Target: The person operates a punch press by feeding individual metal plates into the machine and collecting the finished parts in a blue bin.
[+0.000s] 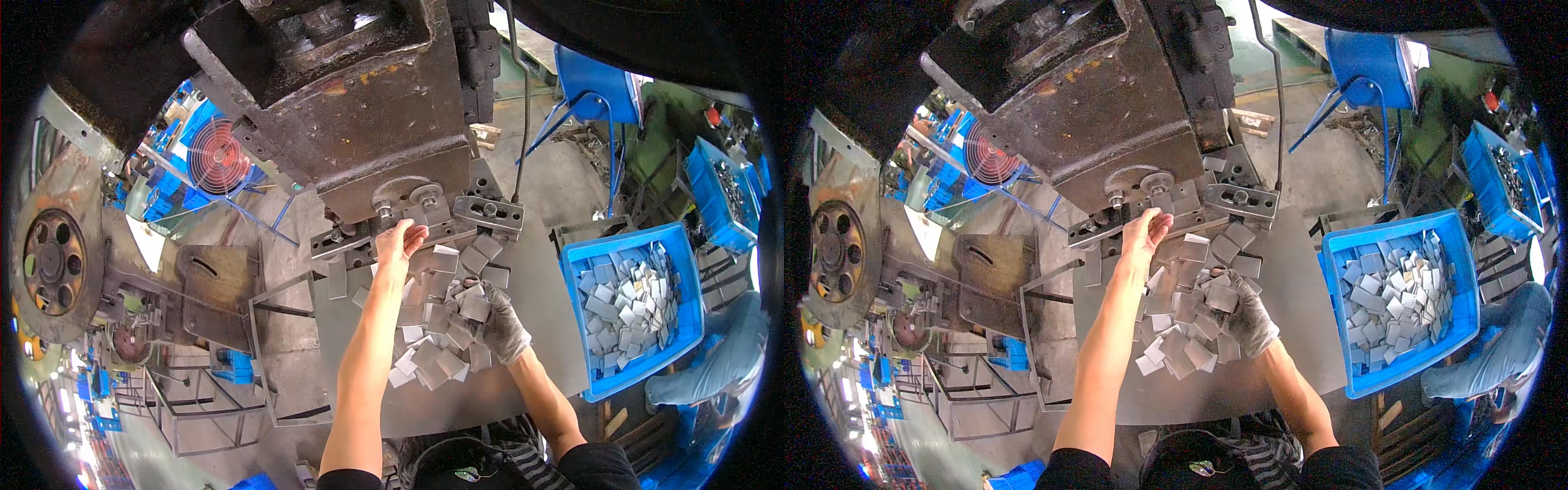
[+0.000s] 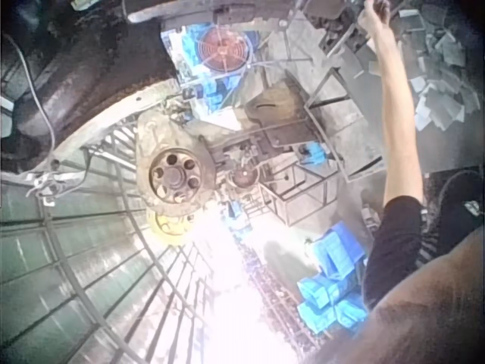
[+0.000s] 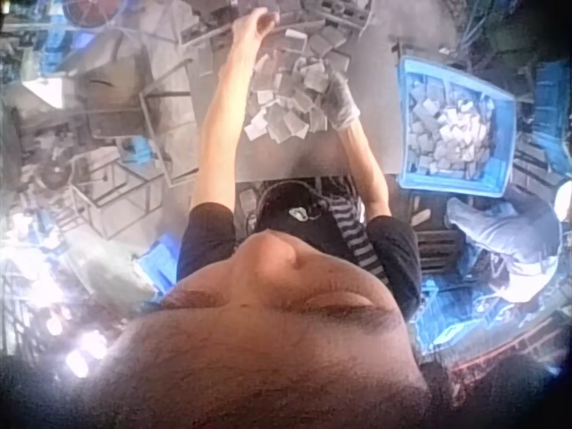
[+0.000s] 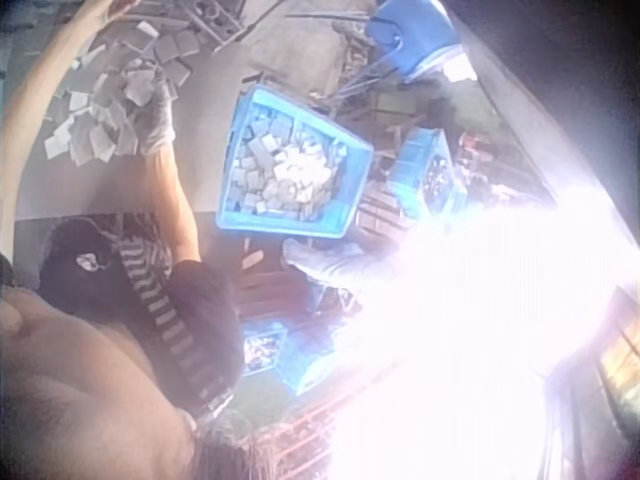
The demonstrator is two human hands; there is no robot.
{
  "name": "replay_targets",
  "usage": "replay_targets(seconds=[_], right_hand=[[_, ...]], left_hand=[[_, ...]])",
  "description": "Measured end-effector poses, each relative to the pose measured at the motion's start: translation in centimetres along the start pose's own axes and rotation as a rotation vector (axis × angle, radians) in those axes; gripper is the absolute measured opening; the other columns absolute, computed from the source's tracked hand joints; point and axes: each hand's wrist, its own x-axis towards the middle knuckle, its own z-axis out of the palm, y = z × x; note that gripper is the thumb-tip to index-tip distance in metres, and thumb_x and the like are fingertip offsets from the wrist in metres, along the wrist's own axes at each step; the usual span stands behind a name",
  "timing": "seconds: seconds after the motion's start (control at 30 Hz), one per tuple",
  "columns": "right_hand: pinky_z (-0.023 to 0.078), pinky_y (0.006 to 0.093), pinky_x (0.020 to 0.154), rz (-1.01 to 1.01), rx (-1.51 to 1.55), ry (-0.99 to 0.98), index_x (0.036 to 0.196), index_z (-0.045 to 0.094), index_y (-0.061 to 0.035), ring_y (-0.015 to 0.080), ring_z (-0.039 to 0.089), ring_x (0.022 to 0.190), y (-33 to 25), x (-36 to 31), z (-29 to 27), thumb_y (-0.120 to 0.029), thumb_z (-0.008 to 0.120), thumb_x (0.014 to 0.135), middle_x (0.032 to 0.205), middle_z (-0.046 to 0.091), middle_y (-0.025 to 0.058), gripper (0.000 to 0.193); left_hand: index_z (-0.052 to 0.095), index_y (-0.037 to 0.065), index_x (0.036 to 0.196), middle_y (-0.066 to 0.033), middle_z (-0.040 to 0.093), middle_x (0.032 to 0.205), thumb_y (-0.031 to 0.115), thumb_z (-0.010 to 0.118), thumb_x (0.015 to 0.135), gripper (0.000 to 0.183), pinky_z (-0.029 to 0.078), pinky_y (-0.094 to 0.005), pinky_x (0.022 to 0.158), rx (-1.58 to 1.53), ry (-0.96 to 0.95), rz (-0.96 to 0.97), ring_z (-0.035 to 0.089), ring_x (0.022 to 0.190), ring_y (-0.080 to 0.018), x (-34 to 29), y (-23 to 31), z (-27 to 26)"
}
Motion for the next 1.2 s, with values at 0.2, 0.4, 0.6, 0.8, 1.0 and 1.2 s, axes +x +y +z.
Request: replay_targets(seconds=[0.2, 0.4, 0.6, 0.8, 1.0, 1.2], right_hand=[[0.051, 0.0458, 0.084, -0.005, -0.004, 0.005, 0.104, 0.056, -0.0063, 0.0310, 0.059, 0.096, -0.2, -0.2, 0.1, -0.030, 0.061, 0.084, 0.105, 0.060, 0.0134, 0.031], [0.051, 0.0458, 0.083, -0.010, -0.060, 0.016, 0.105, 0.055, -0.0083, 0.0266, 0.059, 0.094, -0.1, -0.6, 0.2, -0.029, 0.058, 0.087, 0.103, 0.060, 0.0105, 0.027], [0.048, 0.0448, 0.088, -0.035, -0.081, 0.041, 0.112, 0.050, -0.0078, 0.0289, 0.058, 0.098, 0.2, 0.4, -0.3, -0.034, 0.059, 0.085, 0.106, 0.059, 0.0128, 0.039], [0.044, 0.0495, 0.092, -0.117, -0.049, -0.039, 0.113, 0.052, -0.0077, 0.0316, 0.056, 0.102, 0.4, 1.7, 1.1, -0.044, 0.050, 0.088, 0.110, 0.056, 0.0142, 0.044], [0.050, 0.0477, 0.084, -0.031, 0.012, -0.071, 0.108, 0.054, -0.0104, 0.0268, 0.059, 0.095, 0.1, 1.0, 0.6, -0.038, 0.054, 0.088, 0.102, 0.059, 0.0111, 0.034], [0.052, 0.0467, 0.079, -0.040, 0.039, -0.058, 0.105, 0.054, -0.0092, 0.0276, 0.061, 0.091, 0.0, 0.2, 0.0, -0.036, 0.056, 0.087, 0.101, 0.059, 0.0127, 0.032]], left_hand=[[0.058, -0.002, 0.085, -0.0177, 0.066, 0.083, 0.012, 0.065, 0.077, 0.017, 0.056, -0.0231, 0.056, -0.028, 0.034, -0.001, 0.067, 0.071, -0.0221, 0.0, -0.4, 0.2], [0.057, -0.003, 0.086, -0.0185, 0.065, 0.084, 0.011, 0.063, 0.079, 0.017, 0.056, -0.0230, 0.055, -0.043, 0.014, 0.008, 0.067, 0.072, -0.0228, -0.2, -0.5, 0.0], [0.063, 0.003, 0.082, -0.0067, 0.063, 0.067, 0.019, 0.063, 0.082, 0.016, 0.041, -0.0210, 0.041, 0.265, -0.208, 0.016, 0.053, 0.047, -0.0085, -2.7, 0.8, -1.3], [0.061, 0.005, 0.089, -0.0053, 0.060, 0.084, 0.022, 0.070, 0.073, 0.025, 0.048, -0.0296, 0.061, 1.419, -0.329, 0.674, 0.058, 0.070, -0.0175, -11.4, -0.6, -6.9], [0.058, 0.007, 0.087, -0.0055, 0.055, 0.083, 0.015, 0.072, 0.068, 0.025, 0.048, -0.0371, 0.066, 1.463, -0.201, 0.710, 0.059, 0.082, -0.0253, -12.2, -2.1, -7.8], [0.057, 0.004, 0.080, -0.0025, 0.059, 0.064, 0.016, 0.063, 0.078, 0.013, 0.044, -0.0291, 0.051, 1.498, -0.169, 0.559, 0.057, 0.056, -0.0186, -9.6, 0.1, -5.3]])
